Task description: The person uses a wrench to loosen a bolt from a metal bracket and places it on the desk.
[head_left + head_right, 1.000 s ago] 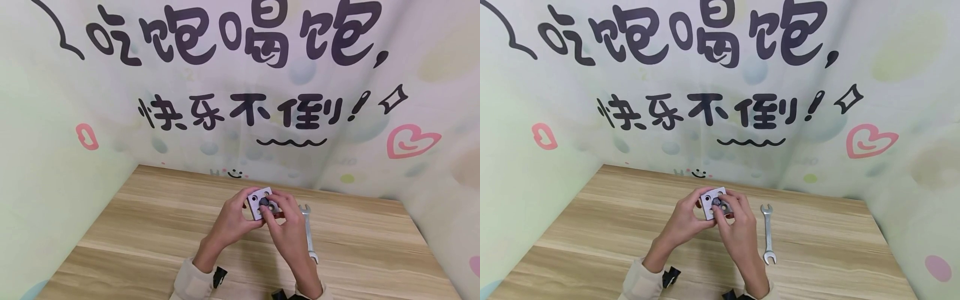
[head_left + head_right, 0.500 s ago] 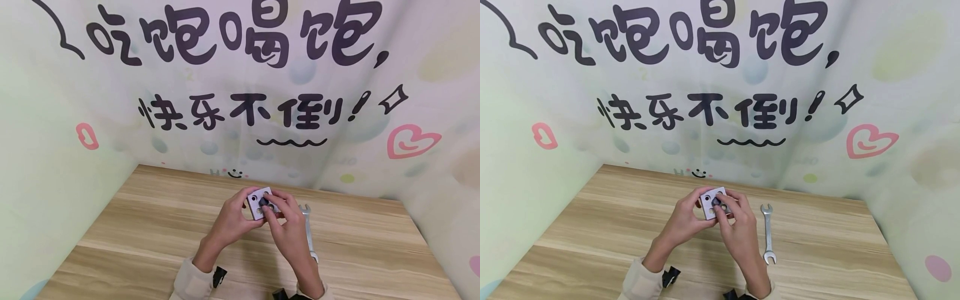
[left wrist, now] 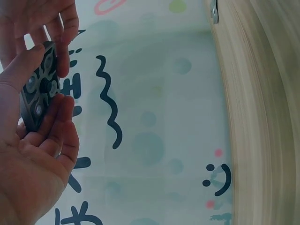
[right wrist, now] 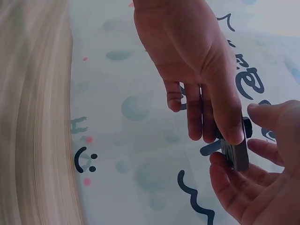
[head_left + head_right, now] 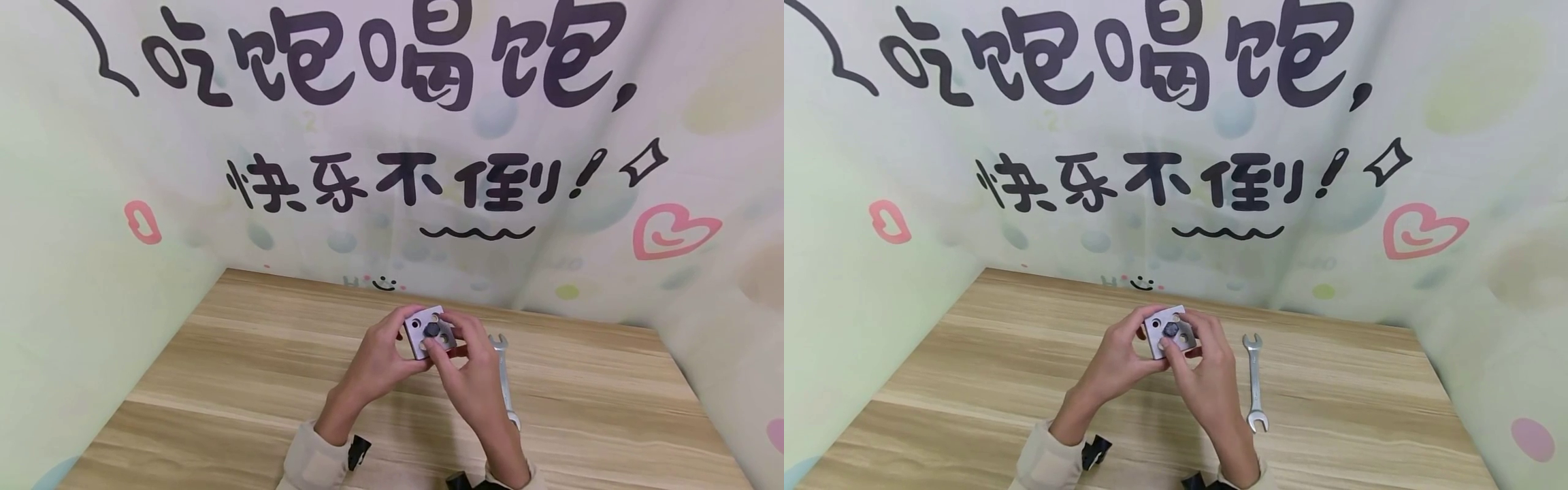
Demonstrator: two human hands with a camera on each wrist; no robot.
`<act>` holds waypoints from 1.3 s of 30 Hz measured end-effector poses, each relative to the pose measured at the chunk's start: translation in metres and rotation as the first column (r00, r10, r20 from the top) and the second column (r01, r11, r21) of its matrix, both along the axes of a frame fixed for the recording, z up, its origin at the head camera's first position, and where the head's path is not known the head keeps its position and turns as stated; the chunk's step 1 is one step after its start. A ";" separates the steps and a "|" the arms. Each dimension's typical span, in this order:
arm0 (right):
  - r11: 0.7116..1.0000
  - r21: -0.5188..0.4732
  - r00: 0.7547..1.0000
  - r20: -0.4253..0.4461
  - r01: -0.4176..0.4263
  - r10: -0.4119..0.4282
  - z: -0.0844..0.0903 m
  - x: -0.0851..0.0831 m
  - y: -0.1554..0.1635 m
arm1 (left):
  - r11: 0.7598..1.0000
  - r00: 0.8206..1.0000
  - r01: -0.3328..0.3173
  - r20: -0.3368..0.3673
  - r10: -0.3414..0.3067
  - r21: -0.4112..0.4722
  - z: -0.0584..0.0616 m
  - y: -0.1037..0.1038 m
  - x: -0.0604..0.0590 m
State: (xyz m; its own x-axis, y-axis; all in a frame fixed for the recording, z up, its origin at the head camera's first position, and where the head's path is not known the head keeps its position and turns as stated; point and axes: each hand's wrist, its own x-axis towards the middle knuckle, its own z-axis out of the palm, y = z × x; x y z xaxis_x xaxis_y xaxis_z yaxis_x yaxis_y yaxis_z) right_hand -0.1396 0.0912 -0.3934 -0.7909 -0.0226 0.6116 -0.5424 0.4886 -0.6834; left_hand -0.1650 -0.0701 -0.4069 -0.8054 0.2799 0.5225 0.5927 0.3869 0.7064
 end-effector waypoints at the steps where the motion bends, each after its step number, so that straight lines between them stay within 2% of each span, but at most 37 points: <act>1: 1.000 -0.002 1.000 -0.005 0.008 -0.008 0.000 0.000 0.000 | 1.000 1.000 0.002 -0.001 -0.002 -0.001 0.000 0.000 0.000; 11: 0.997 0.022 0.996 -0.063 0.071 -0.070 -0.002 0.000 -0.001 | 1.000 1.000 -0.001 -0.003 0.001 -0.008 0.000 0.002 0.000; 22: 0.998 0.033 0.995 -0.084 0.051 -0.048 -0.002 -0.001 0.000 | 1.000 0.999 -0.015 -0.035 0.015 -0.011 0.001 0.002 0.000; 33: 0.997 0.068 0.993 -0.112 0.048 -0.040 -0.002 -0.002 0.002 | 1.000 1.000 -0.011 0.007 0.011 -0.014 0.001 0.001 0.000; 39: 0.996 0.081 0.995 -0.098 0.032 -0.024 -0.001 -0.002 0.002 | 1.000 1.000 -0.010 0.015 0.010 -0.015 0.001 0.001 0.000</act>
State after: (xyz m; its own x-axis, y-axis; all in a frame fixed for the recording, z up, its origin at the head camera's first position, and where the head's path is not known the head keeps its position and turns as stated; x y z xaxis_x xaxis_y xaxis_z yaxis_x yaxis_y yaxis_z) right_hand -0.1412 0.0936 -0.3942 -0.7293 -0.0552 0.6820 -0.5893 0.5571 -0.5851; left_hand -0.1647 -0.0696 -0.4057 -0.8157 0.2796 0.5064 0.5784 0.4028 0.7094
